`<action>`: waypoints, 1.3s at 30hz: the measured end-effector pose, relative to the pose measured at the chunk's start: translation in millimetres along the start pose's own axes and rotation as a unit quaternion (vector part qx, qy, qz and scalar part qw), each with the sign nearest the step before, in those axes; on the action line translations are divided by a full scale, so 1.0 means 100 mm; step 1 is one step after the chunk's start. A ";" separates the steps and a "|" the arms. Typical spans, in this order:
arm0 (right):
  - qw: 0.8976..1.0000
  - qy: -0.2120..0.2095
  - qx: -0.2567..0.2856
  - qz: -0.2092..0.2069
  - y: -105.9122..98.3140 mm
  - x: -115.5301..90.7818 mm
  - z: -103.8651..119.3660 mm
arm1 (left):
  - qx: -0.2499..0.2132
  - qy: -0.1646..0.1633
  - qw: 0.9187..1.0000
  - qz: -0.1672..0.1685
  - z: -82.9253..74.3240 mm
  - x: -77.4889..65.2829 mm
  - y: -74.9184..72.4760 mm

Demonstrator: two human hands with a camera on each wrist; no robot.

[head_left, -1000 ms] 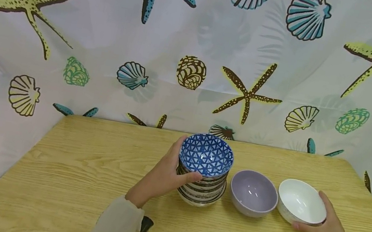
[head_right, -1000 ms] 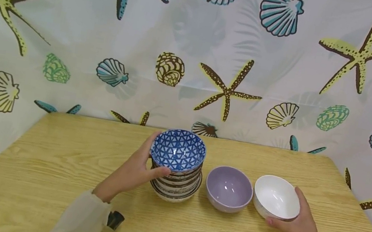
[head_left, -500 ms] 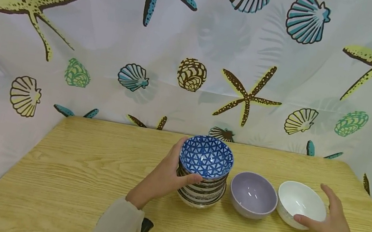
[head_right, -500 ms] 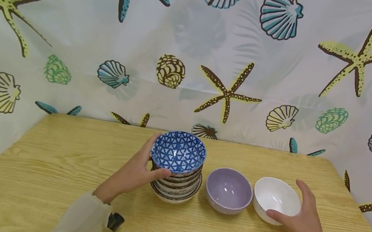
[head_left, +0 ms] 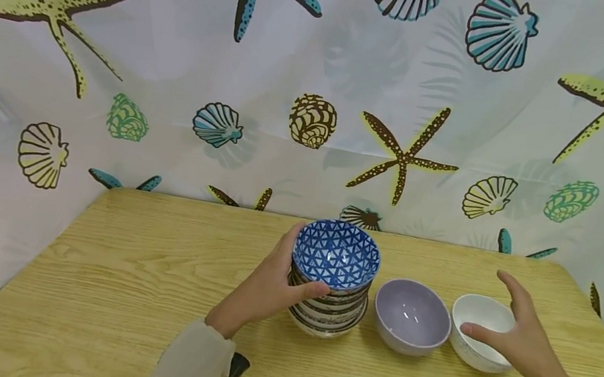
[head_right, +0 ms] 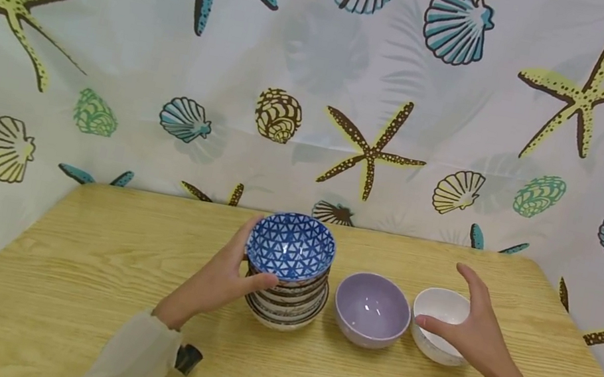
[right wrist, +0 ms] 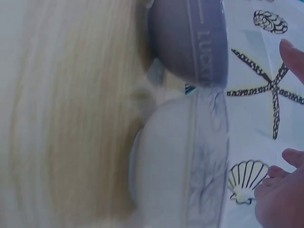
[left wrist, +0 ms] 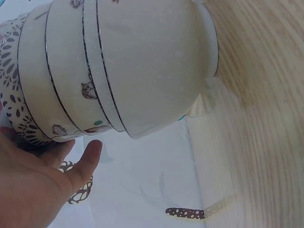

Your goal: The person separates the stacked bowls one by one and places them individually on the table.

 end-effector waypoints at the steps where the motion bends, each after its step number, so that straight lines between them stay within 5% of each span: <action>1: 1.000 -0.009 0.003 0.003 0.02 0.02 0.05 | 0.000 0.001 1.000 0.000 0.00 0.00 0.00; 22: 0.992 -0.090 0.051 0.075 0.49 0.40 0.66 | 0.002 0.005 1.000 -0.003 -0.01 0.00 0.00; 32: 0.976 -0.169 0.072 0.112 0.73 0.51 0.98 | 0.000 0.009 1.000 -0.007 0.02 0.00 0.00; 39: 0.968 -0.189 0.093 0.137 0.84 0.56 1.11 | -0.002 0.019 1.000 -0.003 0.00 0.00 0.00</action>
Point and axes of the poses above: each hand's wrist, its own x-axis towards the middle knuckle, its own y-axis out of the palm, z = x × y, the point moved 3 cm from there along x, towards the middle knuckle, and after that the axes turned 3 degrees about z, right-handed, at the moved point
